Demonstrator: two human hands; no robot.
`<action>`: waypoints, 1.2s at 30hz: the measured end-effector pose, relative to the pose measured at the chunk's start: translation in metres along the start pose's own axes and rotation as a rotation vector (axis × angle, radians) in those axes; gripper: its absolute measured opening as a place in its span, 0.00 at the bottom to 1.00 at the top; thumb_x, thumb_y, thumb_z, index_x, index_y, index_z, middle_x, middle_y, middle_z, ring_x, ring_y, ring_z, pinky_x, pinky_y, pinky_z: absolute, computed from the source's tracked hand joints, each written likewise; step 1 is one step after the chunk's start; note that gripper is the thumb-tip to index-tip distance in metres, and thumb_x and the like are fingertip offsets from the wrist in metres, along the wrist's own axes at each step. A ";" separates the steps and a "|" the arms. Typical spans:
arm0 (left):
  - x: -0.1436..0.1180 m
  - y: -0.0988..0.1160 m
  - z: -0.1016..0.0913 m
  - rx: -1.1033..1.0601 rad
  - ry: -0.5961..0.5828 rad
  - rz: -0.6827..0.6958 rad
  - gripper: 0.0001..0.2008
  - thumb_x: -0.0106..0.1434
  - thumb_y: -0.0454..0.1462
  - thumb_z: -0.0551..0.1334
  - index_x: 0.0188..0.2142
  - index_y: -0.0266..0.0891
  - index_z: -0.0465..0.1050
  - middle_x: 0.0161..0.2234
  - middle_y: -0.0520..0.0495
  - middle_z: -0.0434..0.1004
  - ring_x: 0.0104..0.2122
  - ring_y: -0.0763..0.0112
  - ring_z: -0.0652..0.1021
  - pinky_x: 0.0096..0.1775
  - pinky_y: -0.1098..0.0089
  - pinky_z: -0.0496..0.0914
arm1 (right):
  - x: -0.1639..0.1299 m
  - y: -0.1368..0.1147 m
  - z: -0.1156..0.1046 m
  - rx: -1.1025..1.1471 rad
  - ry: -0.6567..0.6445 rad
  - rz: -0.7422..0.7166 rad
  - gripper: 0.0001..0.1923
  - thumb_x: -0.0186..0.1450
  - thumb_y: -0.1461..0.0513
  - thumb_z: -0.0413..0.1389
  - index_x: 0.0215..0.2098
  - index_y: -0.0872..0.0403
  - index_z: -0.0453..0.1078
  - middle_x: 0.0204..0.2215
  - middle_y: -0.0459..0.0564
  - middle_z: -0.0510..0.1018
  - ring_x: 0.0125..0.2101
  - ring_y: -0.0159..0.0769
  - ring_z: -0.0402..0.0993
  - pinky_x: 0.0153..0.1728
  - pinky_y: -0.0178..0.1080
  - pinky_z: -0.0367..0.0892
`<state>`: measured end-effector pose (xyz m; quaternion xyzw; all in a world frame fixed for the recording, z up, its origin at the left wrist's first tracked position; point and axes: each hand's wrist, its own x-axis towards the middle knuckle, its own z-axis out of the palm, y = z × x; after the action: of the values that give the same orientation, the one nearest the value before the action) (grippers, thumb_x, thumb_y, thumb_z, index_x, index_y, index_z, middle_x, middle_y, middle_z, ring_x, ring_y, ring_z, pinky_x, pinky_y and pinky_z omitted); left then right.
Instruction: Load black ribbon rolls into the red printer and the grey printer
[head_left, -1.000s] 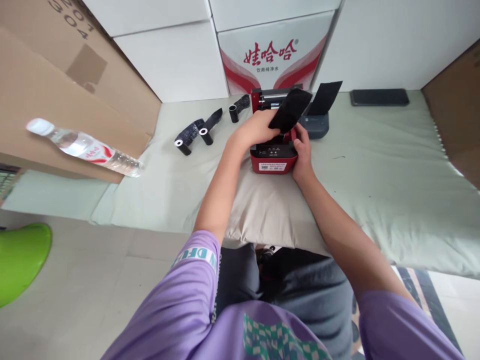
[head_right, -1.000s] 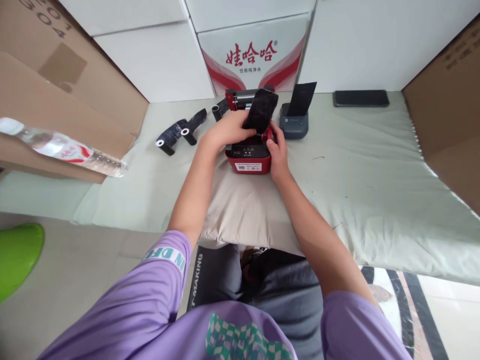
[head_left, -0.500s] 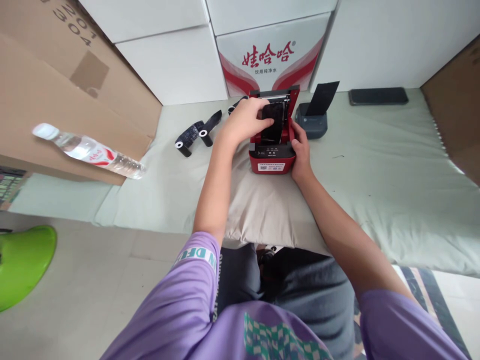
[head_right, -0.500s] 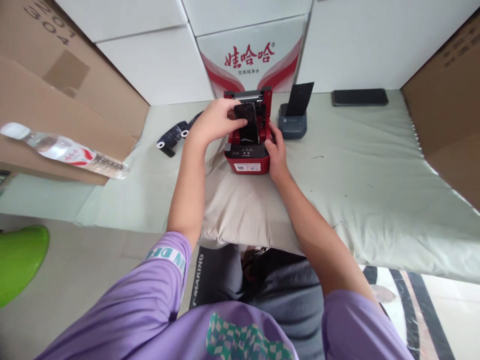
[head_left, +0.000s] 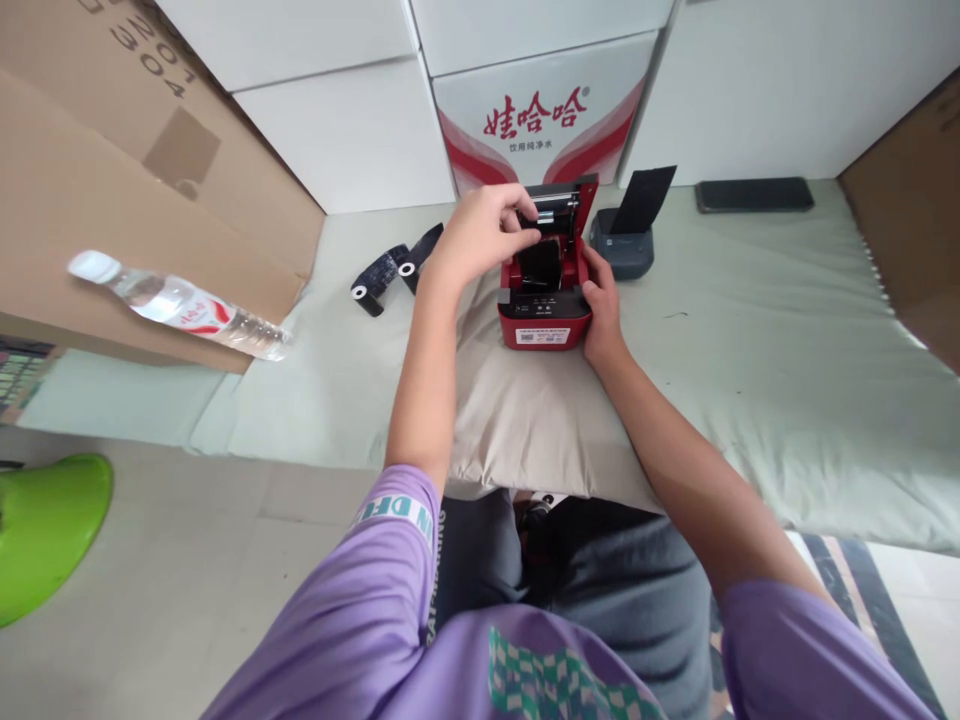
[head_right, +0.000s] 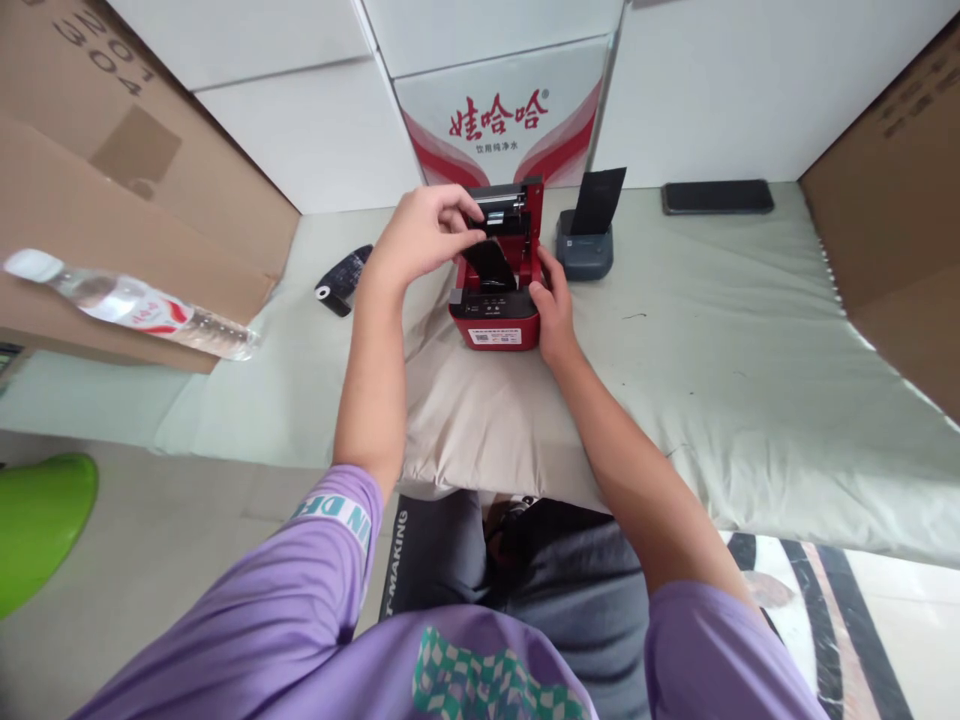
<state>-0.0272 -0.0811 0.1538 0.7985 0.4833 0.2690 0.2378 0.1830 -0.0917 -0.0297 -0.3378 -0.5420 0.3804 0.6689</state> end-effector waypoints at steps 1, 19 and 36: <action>-0.001 0.002 0.000 0.015 -0.061 0.003 0.07 0.67 0.40 0.69 0.43 0.43 0.81 0.35 0.47 0.87 0.37 0.63 0.85 0.45 0.64 0.78 | 0.000 -0.001 0.000 0.002 -0.001 0.000 0.42 0.60 0.31 0.63 0.66 0.38 0.71 0.70 0.46 0.75 0.73 0.55 0.67 0.79 0.64 0.56; -0.025 0.047 -0.014 0.353 -0.376 -0.068 0.17 0.61 0.46 0.71 0.48 0.46 0.85 0.43 0.49 0.87 0.48 0.58 0.82 0.48 0.66 0.72 | 0.000 -0.005 -0.002 -0.018 -0.021 -0.012 0.40 0.62 0.32 0.63 0.65 0.38 0.71 0.70 0.46 0.74 0.73 0.55 0.66 0.79 0.63 0.57; -0.010 0.029 0.000 0.082 -0.215 -0.101 0.22 0.77 0.52 0.56 0.40 0.40 0.81 0.30 0.46 0.83 0.33 0.64 0.81 0.41 0.64 0.70 | 0.000 -0.008 0.000 -0.038 -0.009 0.008 0.44 0.59 0.29 0.62 0.65 0.39 0.72 0.70 0.47 0.74 0.74 0.56 0.65 0.79 0.62 0.56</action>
<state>-0.0129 -0.1025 0.1703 0.8065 0.5051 0.1495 0.2687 0.1845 -0.0953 -0.0230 -0.3508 -0.5509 0.3742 0.6583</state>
